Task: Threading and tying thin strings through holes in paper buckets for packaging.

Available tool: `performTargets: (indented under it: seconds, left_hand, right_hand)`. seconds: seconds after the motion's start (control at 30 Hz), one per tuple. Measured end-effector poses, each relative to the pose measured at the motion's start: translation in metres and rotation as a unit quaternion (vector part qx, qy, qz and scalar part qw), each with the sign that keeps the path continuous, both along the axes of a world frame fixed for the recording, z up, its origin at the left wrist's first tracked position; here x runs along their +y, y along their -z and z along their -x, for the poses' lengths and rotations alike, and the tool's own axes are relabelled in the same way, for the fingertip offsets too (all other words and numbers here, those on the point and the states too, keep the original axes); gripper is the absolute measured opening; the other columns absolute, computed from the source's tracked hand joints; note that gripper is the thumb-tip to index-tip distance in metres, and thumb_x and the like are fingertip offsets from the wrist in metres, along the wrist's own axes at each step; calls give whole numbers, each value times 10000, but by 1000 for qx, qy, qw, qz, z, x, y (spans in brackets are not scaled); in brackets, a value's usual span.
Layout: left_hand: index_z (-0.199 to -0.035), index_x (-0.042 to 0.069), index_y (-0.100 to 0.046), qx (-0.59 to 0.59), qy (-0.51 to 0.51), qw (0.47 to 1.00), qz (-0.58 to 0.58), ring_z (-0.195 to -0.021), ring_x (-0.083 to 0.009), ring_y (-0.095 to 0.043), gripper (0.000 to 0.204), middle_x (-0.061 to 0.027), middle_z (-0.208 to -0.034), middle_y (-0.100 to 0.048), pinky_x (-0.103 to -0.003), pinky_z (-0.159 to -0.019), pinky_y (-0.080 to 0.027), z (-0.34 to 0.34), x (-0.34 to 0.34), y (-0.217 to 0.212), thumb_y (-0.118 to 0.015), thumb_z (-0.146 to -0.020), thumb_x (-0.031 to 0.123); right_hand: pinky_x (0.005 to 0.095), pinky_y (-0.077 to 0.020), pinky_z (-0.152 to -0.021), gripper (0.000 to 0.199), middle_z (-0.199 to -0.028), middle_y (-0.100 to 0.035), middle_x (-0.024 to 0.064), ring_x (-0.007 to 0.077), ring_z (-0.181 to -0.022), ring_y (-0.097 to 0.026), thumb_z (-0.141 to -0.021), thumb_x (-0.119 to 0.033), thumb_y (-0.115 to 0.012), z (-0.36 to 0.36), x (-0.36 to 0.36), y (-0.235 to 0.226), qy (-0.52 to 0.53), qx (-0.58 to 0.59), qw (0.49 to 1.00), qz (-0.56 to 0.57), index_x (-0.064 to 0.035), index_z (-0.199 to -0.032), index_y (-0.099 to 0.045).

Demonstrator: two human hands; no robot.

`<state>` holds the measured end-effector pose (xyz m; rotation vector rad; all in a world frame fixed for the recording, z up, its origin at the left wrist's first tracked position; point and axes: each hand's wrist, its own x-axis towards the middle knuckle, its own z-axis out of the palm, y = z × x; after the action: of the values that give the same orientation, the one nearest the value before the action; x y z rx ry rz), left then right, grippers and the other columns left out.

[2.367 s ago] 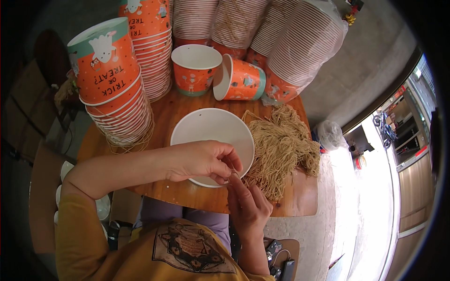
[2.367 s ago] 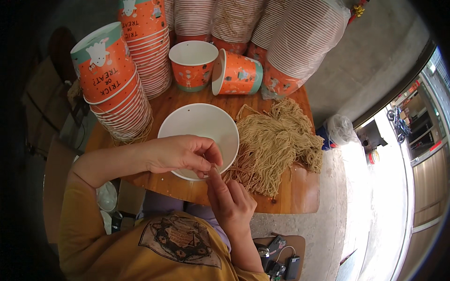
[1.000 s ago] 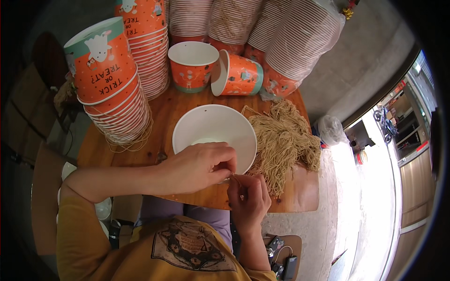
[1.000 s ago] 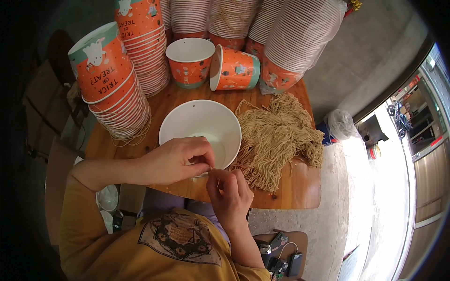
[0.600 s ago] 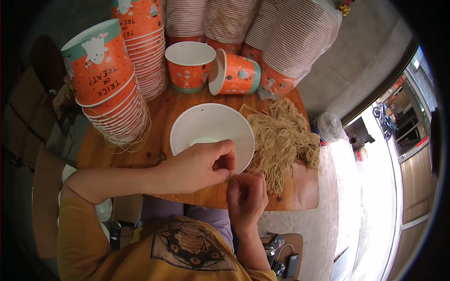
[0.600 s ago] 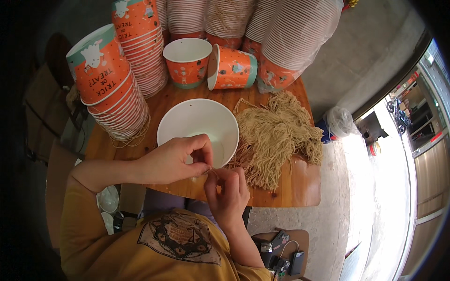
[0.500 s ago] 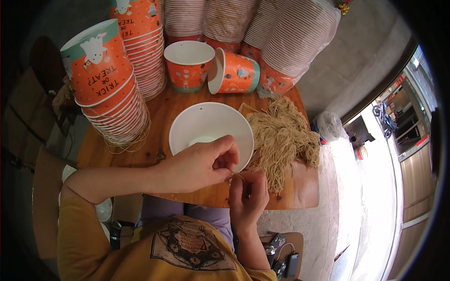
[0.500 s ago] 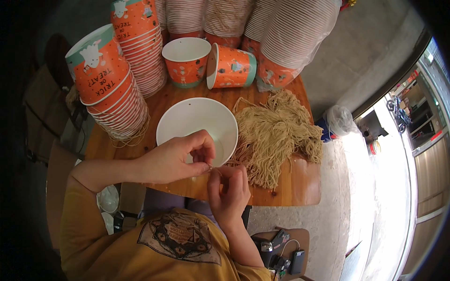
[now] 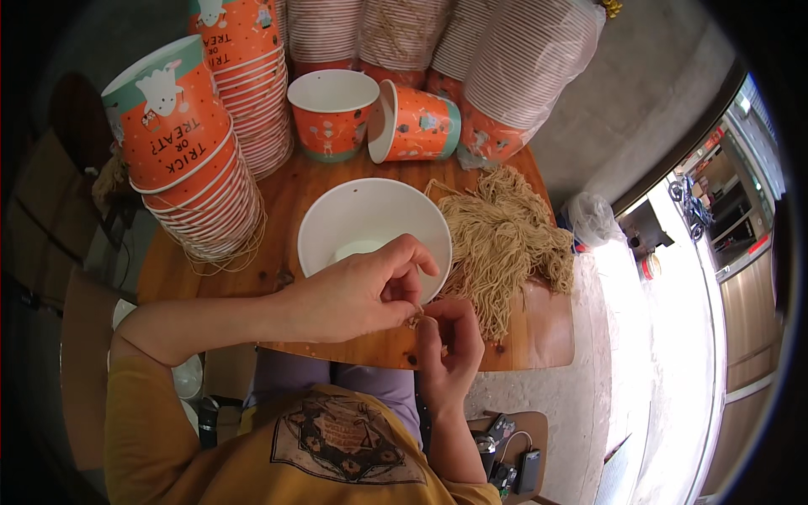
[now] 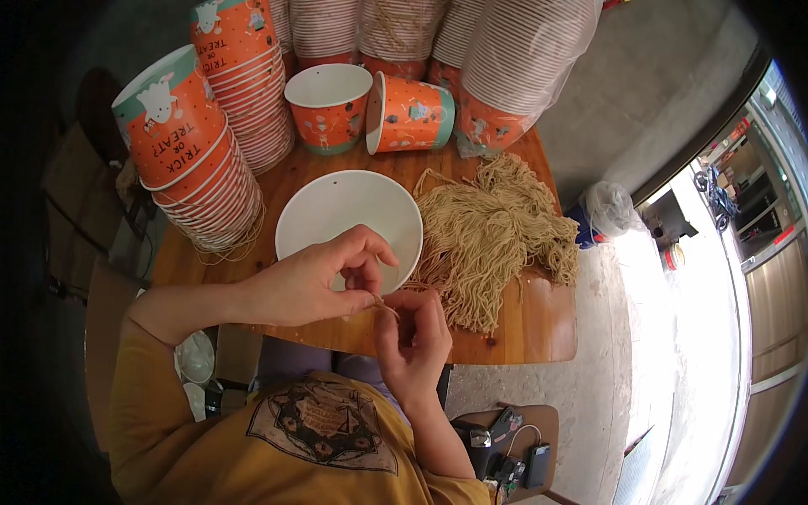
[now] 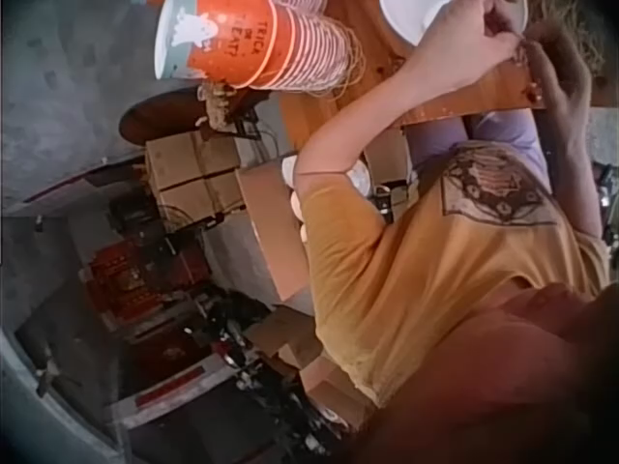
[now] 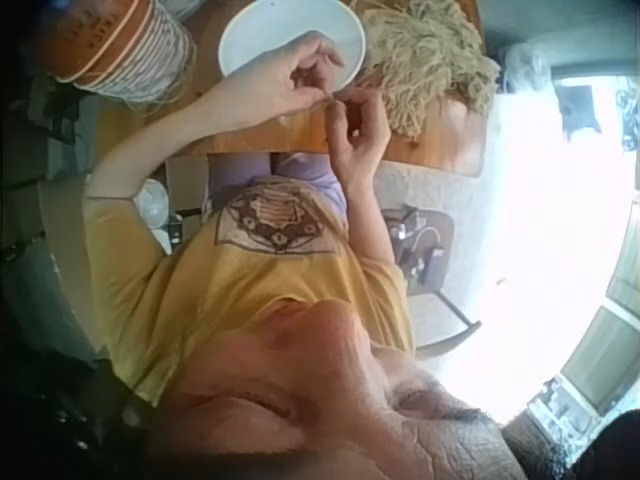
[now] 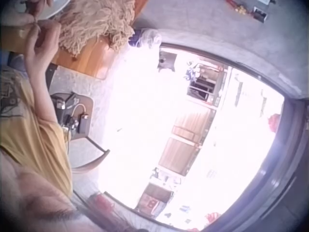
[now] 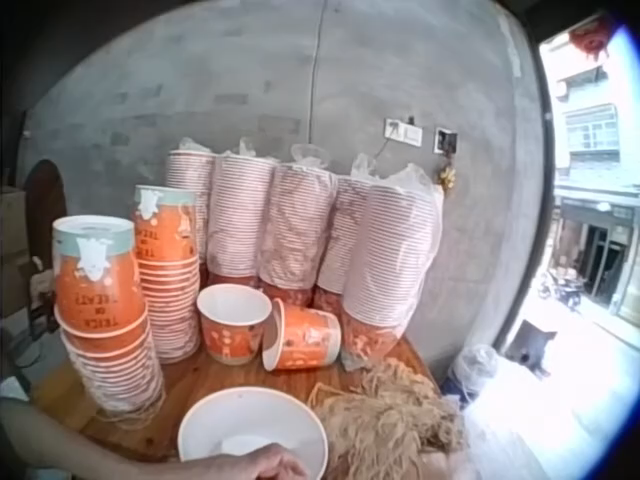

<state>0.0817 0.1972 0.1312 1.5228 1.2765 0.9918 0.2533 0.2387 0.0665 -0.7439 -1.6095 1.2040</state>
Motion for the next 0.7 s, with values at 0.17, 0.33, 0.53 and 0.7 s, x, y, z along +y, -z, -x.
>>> performTargets:
  seconds: [0.17,0.33,0.53,0.7]
  left_hand:
    - [-1195,63,-425,10,1,1000,-3,-824,-89,-519,371,-6,-890,-540,-273,-797,-441,0,-1,-2,-592,-870,-5]
    - [-1200,61,-424,-2,9,1000,-16,-820,-88,-518,365,-6,-888,-538,-272,-801,-441,2,-1,0,-589,-879,3]
    - [-1205,58,-424,-8,17,1000,-7,-824,-77,-511,363,4,-894,-540,-265,-811,-434,4,1,1,-588,-885,13]
    - [-1208,68,-429,-13,16,1000,7,-823,-75,-506,365,8,-897,-544,-263,-817,-429,3,1,1,-590,-885,16]
  right_hand:
    - [193,-344,-524,69,-748,-525,-23,30,-577,-423,-864,-34,-637,3,-1,0,14,-29,999,-20,-38,-879,-570]
    - [177,-359,-559,67,-784,-505,-46,19,-640,-438,-891,-10,-593,2,-3,-8,-59,64,985,146,-47,-920,-546]
    - [174,-366,-553,126,-850,-512,-17,24,-659,-430,-864,21,-590,-3,-1,-7,-44,94,992,78,-45,-950,-527]
    - [202,-381,-483,178,-866,-541,33,64,-606,-462,-809,25,-653,-4,3,-1,10,18,992,-128,-44,-948,-567]
